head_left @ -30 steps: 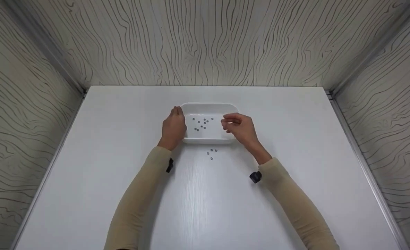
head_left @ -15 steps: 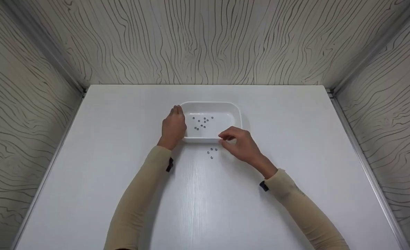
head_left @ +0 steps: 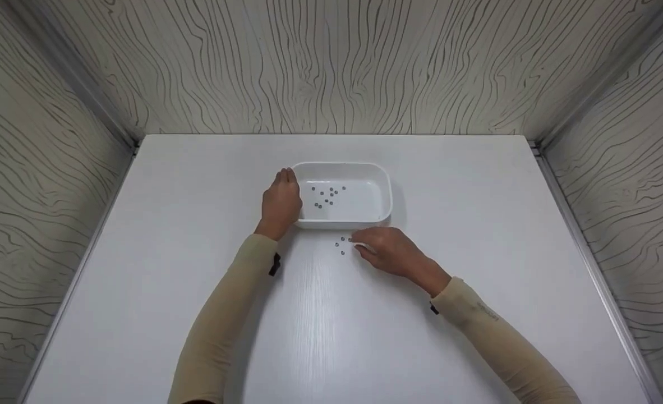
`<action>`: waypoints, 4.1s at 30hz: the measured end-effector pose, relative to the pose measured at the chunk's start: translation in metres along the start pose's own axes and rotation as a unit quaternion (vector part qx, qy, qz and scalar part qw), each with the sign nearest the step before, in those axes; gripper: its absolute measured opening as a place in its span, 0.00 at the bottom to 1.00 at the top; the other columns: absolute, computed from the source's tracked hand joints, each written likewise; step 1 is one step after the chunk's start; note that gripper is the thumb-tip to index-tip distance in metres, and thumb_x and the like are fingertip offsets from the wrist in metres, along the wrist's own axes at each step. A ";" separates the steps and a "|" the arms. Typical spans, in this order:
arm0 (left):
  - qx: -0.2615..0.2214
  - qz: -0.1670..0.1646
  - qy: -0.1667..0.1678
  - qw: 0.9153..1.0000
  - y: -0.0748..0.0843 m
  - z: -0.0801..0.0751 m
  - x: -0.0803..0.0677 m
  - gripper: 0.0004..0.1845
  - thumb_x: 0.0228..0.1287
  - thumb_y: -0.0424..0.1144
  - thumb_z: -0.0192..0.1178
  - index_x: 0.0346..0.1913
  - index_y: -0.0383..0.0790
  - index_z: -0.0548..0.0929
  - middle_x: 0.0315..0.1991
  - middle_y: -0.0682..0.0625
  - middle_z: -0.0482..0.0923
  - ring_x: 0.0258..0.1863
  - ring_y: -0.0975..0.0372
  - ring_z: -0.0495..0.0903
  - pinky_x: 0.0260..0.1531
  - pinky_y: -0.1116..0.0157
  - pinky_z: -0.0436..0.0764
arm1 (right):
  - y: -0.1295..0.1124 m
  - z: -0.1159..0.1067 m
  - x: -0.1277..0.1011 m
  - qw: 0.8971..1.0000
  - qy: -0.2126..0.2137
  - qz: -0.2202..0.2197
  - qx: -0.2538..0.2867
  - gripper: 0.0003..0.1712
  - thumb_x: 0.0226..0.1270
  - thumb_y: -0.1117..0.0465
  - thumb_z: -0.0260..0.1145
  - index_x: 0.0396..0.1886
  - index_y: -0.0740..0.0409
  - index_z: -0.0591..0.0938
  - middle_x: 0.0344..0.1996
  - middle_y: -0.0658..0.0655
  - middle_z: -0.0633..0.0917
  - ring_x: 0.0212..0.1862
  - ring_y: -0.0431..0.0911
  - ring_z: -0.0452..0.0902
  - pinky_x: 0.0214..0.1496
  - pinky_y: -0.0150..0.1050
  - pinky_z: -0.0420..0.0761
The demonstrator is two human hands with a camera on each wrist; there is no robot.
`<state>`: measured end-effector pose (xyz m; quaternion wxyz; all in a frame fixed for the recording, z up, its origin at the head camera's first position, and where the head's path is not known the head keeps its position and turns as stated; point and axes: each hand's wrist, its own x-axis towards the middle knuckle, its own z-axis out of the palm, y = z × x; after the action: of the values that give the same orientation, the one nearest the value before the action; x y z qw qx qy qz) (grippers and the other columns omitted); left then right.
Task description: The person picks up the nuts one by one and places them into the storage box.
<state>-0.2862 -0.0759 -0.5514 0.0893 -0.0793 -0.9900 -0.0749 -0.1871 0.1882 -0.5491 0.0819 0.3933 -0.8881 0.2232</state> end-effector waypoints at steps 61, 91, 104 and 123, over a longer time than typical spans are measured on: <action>-0.003 0.006 0.009 1.000 0.000 0.001 -0.002 0.26 0.79 0.30 0.54 0.73 0.20 0.68 0.69 0.29 0.76 0.69 0.44 0.80 0.59 0.56 0.90 | 0.027 0.026 0.000 0.932 -0.034 -0.241 -0.270 0.13 0.57 0.72 0.77 0.41 0.57 0.90 0.41 0.50 0.92 0.41 0.41 0.89 0.40 0.32 0.90; -0.007 0.001 0.007 1.000 -0.001 0.000 -0.002 0.26 0.79 0.31 0.54 0.73 0.20 0.68 0.68 0.29 0.76 0.68 0.44 0.81 0.58 0.57 0.91 | 0.018 0.027 0.009 0.919 -0.059 -0.238 -0.309 0.08 0.63 0.68 0.76 0.41 0.56 0.89 0.43 0.51 0.93 0.44 0.41 0.91 0.44 0.32 0.92; 0.000 -0.001 0.009 1.000 0.001 -0.002 -0.001 0.26 0.79 0.31 0.54 0.73 0.21 0.68 0.68 0.29 0.76 0.69 0.44 0.80 0.60 0.55 0.89 | 0.023 0.018 0.008 0.884 0.079 -0.323 -0.329 0.09 0.66 0.70 0.72 0.45 0.60 0.89 0.48 0.55 0.93 0.51 0.44 0.92 0.54 0.36 0.92; 0.004 -0.010 -0.016 1.000 0.002 -0.003 -0.002 0.28 0.79 0.33 0.56 0.75 0.22 0.66 0.72 0.30 0.73 0.72 0.44 0.77 0.61 0.54 0.89 | 0.021 0.003 0.017 0.898 0.162 -0.299 -0.281 0.22 0.45 0.71 0.84 0.43 0.61 0.91 0.45 0.56 0.94 0.47 0.45 0.93 0.50 0.35 0.93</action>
<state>-0.2840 -0.0750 -0.5488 0.0731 -0.0702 -0.9924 -0.0705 -0.2135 0.1882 -0.5533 0.3946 0.5591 -0.7291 -0.0095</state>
